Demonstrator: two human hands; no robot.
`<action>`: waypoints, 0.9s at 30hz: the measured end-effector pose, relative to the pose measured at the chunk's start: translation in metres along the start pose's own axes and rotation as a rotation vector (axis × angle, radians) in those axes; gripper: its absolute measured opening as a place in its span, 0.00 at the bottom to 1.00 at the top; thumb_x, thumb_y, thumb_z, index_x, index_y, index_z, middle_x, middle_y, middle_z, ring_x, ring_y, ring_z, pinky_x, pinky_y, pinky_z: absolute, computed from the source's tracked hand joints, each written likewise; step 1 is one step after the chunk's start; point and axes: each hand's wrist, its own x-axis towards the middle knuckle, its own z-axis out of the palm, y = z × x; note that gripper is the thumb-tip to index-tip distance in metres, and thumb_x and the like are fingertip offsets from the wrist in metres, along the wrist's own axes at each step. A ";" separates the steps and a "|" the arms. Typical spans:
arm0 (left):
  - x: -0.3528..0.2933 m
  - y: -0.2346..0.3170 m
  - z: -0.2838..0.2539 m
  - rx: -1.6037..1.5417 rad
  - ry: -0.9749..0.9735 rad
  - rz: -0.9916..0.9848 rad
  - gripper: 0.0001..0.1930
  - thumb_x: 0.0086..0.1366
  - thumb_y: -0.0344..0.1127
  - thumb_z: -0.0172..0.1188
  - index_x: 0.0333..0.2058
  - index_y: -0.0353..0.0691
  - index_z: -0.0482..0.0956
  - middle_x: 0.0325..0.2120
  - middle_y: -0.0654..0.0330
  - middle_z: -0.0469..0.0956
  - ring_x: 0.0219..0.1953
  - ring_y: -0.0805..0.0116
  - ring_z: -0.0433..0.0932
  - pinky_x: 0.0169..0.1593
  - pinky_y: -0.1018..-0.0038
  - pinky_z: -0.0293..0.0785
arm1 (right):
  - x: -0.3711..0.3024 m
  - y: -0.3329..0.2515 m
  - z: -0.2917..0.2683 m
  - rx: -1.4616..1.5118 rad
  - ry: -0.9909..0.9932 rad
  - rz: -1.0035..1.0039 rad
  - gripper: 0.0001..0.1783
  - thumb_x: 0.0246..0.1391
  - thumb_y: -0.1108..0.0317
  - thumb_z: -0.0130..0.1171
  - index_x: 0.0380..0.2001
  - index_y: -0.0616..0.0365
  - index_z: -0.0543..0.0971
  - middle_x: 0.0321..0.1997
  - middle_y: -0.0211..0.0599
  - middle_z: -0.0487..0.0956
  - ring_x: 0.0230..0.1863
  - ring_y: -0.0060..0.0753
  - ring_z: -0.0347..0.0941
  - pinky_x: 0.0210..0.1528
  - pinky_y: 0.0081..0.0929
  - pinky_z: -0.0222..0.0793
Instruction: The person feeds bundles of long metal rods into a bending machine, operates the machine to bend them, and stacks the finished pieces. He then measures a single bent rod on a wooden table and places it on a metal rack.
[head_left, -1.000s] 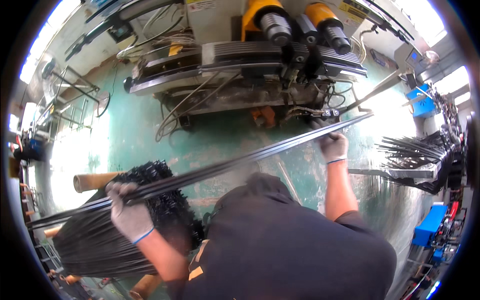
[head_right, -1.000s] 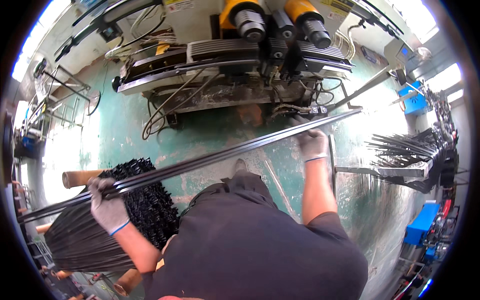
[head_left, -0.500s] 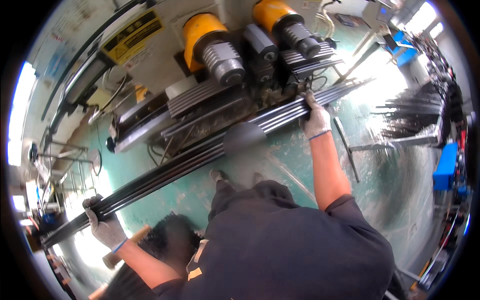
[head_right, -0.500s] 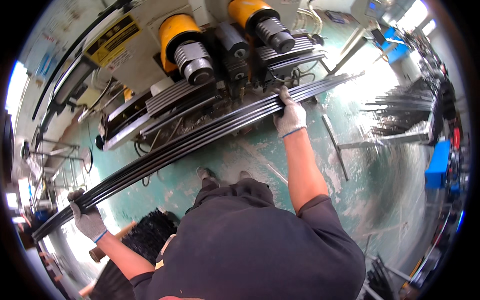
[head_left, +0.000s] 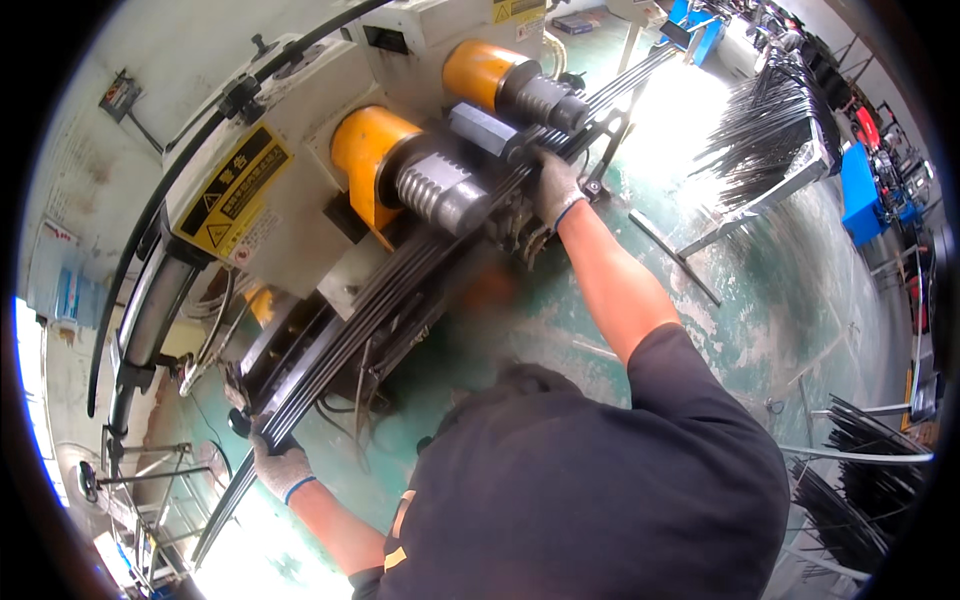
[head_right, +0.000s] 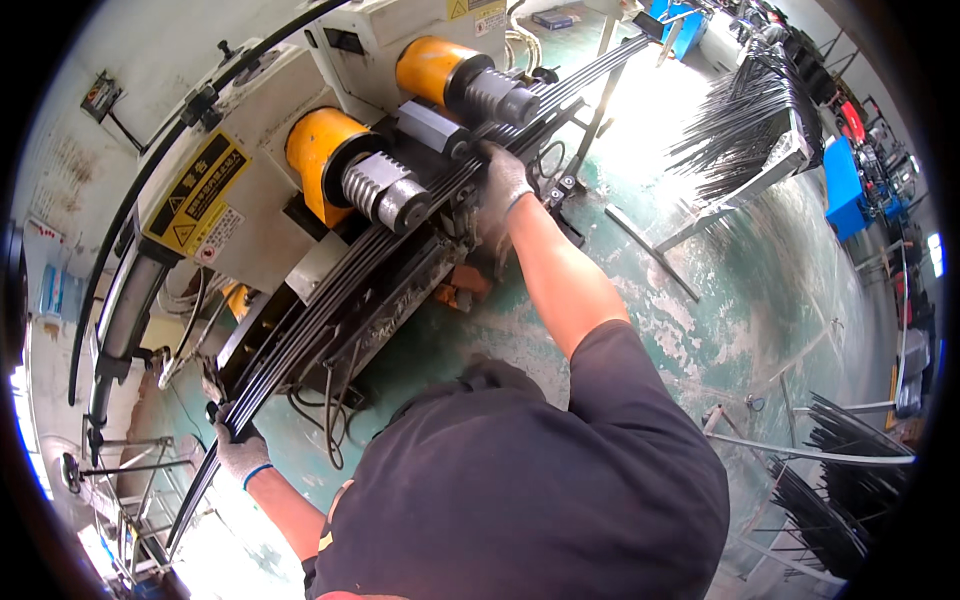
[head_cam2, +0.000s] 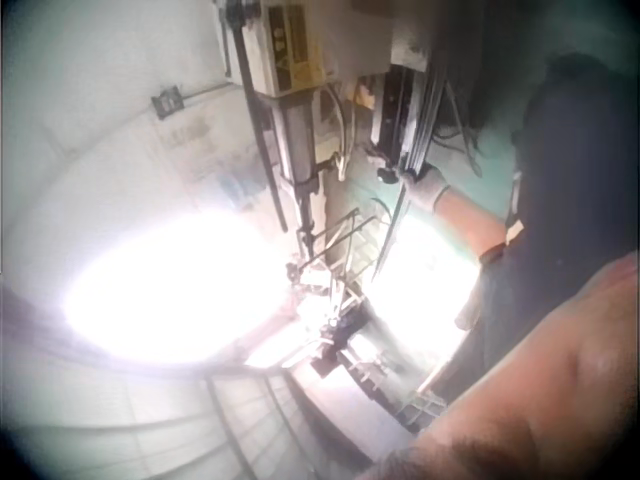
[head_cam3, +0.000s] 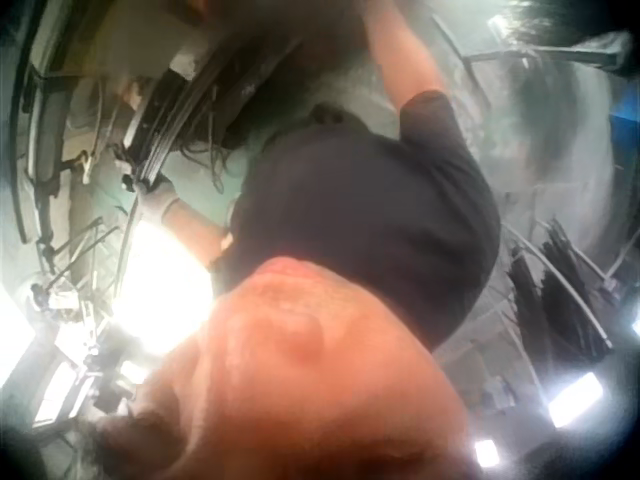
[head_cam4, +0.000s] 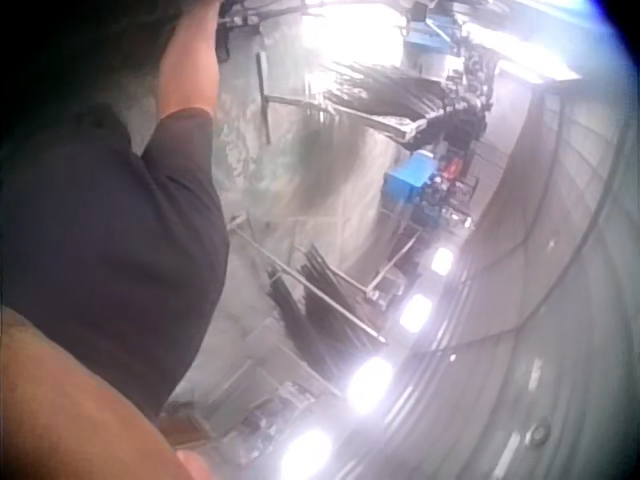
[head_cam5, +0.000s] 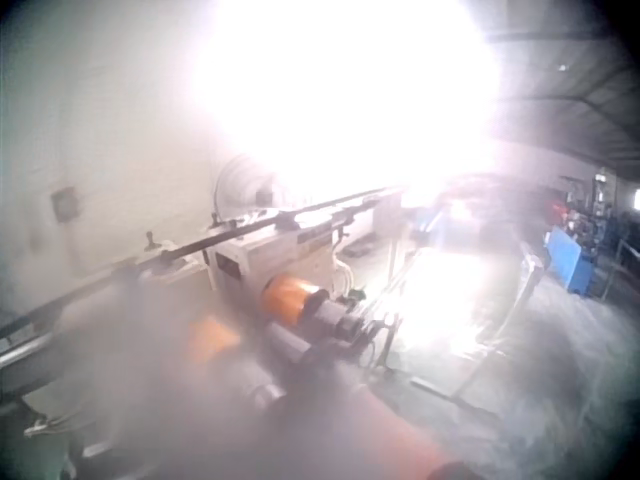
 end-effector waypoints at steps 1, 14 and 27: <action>0.001 -0.003 0.011 -0.014 0.037 0.000 0.19 0.81 0.38 0.46 0.51 0.26 0.80 0.51 0.47 0.83 0.58 0.53 0.79 0.72 0.58 0.68 | 0.007 0.004 0.002 -0.009 0.025 0.013 0.23 0.65 0.50 0.61 0.56 0.52 0.82 0.50 0.35 0.84 0.47 0.43 0.78 0.54 0.38 0.74; -0.020 -0.073 0.088 0.006 -0.043 -0.148 0.18 0.80 0.40 0.53 0.54 0.28 0.80 0.52 0.49 0.82 0.57 0.56 0.79 0.69 0.59 0.73 | 0.077 0.051 -0.016 -0.307 0.192 -0.220 0.26 0.72 0.47 0.53 0.52 0.61 0.82 0.43 0.41 0.84 0.39 0.41 0.80 0.45 0.38 0.74; 0.008 -0.047 0.033 -0.108 0.100 -0.029 0.24 0.84 0.43 0.42 0.60 0.29 0.78 0.59 0.47 0.80 0.64 0.52 0.77 0.71 0.55 0.71 | 0.014 0.022 0.035 -0.082 0.264 -0.053 0.12 0.63 0.58 0.55 0.34 0.55 0.80 0.29 0.35 0.76 0.29 0.34 0.73 0.31 0.36 0.69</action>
